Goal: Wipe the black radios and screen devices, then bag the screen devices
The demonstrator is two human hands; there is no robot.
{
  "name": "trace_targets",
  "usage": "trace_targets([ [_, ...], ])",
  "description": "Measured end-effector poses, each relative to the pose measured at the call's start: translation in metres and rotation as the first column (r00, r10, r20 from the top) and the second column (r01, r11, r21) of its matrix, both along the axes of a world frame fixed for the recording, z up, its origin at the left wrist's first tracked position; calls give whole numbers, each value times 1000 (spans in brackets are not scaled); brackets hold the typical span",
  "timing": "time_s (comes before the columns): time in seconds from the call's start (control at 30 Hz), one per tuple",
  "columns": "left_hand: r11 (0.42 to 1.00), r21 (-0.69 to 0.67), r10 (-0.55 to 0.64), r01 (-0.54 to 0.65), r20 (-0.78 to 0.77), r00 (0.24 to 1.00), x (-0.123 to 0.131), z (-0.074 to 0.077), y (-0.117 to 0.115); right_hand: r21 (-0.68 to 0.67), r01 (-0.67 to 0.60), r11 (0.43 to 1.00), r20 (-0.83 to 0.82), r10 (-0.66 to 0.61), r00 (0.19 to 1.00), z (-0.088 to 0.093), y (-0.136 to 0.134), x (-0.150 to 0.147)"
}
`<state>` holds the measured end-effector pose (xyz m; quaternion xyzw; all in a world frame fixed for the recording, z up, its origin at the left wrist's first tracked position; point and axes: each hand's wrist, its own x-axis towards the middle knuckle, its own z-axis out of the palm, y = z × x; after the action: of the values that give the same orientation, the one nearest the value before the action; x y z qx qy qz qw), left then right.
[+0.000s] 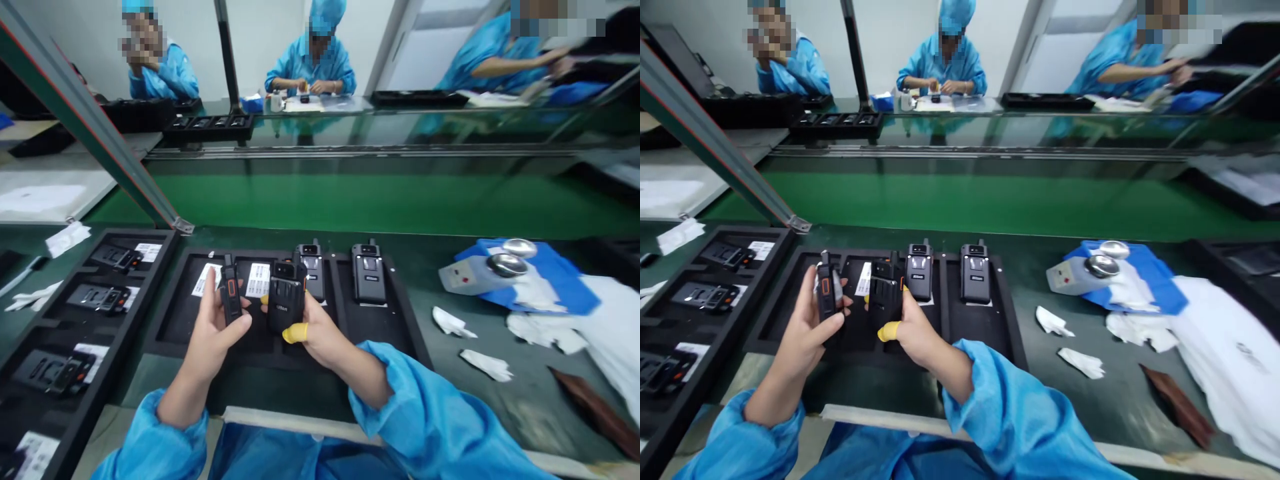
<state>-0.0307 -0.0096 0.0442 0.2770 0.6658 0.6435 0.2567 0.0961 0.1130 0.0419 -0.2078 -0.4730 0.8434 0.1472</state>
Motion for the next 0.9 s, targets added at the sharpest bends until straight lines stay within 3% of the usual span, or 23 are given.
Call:
trace_targets([
  [0.1, 997, -12, 78, -82, -162, 984, 1, -2, 1, 88, 62, 994, -63, -57, 996, -3, 0, 0],
  [0.2, 986, -50, 120, -159, -443, 888, 2, -4, -1, 231, 118, 966, -114, -93, 989, -10, -1, 0],
  [0.27, 982, -39, 121, -184, -615, 779, 2, -6, -2, 379, 188, 906, -142, -144, 979, -13, -2, 1],
  [0.37, 986, 61, 146, -156, -771, 619, 0, -8, -4, 583, 290, 759, -238, -182, 954, -14, -1, 2],
  [0.5, 977, 176, 213, -121, -855, 473, -2, -8, -6, 681, 332, 653, -328, -134, 935, -11, 0, 2],
  [0.7, 968, 247, 248, -51, -894, 372, -4, -6, -6, 690, 330, 644, -327, -129, 936, -12, -1, 1],
  [0.9, 968, 250, 243, -34, -887, 393, -6, -8, -9, 680, 309, 665, -314, -116, 942, -10, -1, 1],
])
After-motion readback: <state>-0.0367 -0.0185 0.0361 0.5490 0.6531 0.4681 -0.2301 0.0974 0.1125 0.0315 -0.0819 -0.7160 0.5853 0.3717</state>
